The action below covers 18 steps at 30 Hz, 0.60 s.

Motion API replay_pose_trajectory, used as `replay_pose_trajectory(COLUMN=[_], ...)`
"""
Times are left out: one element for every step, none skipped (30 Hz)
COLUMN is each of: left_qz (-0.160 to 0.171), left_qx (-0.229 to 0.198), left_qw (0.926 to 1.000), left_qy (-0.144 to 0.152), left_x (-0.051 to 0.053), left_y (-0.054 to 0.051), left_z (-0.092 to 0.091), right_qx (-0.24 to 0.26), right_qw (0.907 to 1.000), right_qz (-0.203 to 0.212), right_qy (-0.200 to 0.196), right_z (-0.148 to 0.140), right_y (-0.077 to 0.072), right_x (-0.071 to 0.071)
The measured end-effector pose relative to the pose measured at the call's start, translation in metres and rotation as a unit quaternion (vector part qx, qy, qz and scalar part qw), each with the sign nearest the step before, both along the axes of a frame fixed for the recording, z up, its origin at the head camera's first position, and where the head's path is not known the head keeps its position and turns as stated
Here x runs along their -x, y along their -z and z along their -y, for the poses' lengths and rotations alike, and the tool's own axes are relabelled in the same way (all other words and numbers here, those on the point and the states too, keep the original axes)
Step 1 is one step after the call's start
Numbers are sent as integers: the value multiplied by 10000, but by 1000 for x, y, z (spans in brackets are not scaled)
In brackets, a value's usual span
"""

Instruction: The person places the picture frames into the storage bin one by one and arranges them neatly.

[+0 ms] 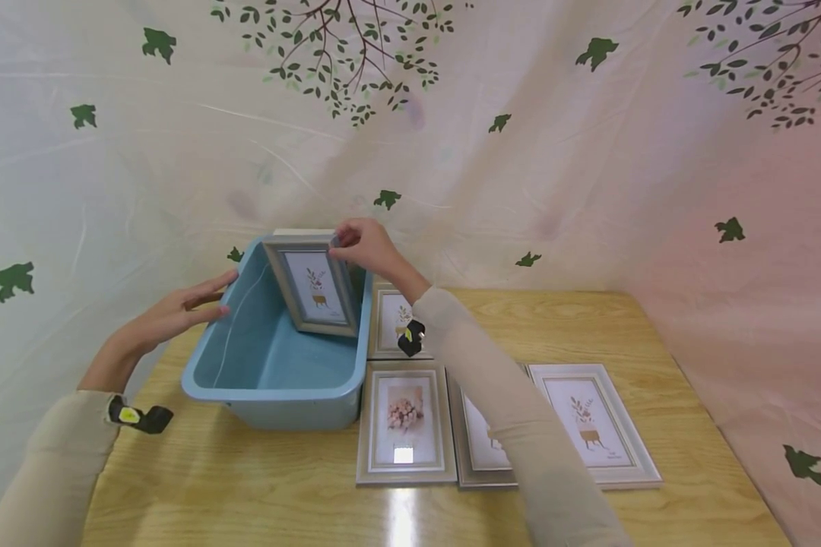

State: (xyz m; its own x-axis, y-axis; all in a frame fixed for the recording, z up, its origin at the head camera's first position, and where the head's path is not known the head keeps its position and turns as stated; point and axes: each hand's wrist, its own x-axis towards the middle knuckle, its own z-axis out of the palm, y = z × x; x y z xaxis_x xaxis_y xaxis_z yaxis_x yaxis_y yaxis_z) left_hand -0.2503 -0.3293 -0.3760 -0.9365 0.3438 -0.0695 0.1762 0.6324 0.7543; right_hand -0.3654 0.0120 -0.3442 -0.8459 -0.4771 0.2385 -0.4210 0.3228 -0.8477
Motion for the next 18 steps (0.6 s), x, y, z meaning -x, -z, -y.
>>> replay_pose_trajectory(left_qz=[0, -3, -2, 2, 3, 0, -4, -4, -7, -8, -10, -10, -5, 3, 5, 7, 7, 7], left_qx=[7, 6, 6, 11, 16, 23, 26, 21, 16, 12, 1, -3, -6, -11, -12, -9, -4, 6], left_qw=[10000, 10000, 10000, 10000, 10000, 10000, 10000, 10000, 10000, 10000, 10000, 10000, 10000, 10000, 10000, 10000, 10000, 10000], left_qy=[-3, -2, 2, 0, -4, -8, -6, -7, -7, -10, -13, -17, -22, -27, -31, -32, -34, -35], left_x=[0, 0, 0, 0, 0, 1, 1, 1, 1, 2, 2, 2, 2, 2, 2, 2, 2, 2], left_y=[0, 0, 0, 0, 0, 0, 0, 0, 0, 0, 1, 1, 1, 1, 1, 1, 1, 1], left_z=[0, 0, 0, 0, 0, 0, 0, 0, 0, 0, 0, 0, 0, 0, 0, 0, 0, -1], right_qx=[18, 43, 63, 84, 103, 125, 140, 139, 141, 146, 154, 157, 151, 151, 152, 147, 140, 117], right_qw=[10000, 10000, 10000, 10000, 9999, 9999, 9999, 9998, 9998, 9998, 9997, 9997, 9997, 9996, 9996, 9996, 9996, 9996], right_qz=[-15, -24, -27, -28, -30, -27, -19, -20, -18, -21, -20, -18, -19, -15, -22, -29, -32, -46], right_qy=[-10, -21, -31, -44, -60, -74, -92, -111, -130, -150, -175, -192, -206, -222, -236, -250, -259, -258], right_z=[-1, -1, -2, -2, -2, -3, -4, -4, -4, -5, -5, -6, -6, -6, -6, -6, -6, -6], right_y=[1, 1, 2, 3, 4, 4, 5, 5, 5, 5, 5, 6, 6, 6, 7, 7, 8, 9], right_x=[0, 1, 1, 2, 2, 2, 2, 2, 2, 1, 1, 0, 0, 0, 0, 0, 0, 0])
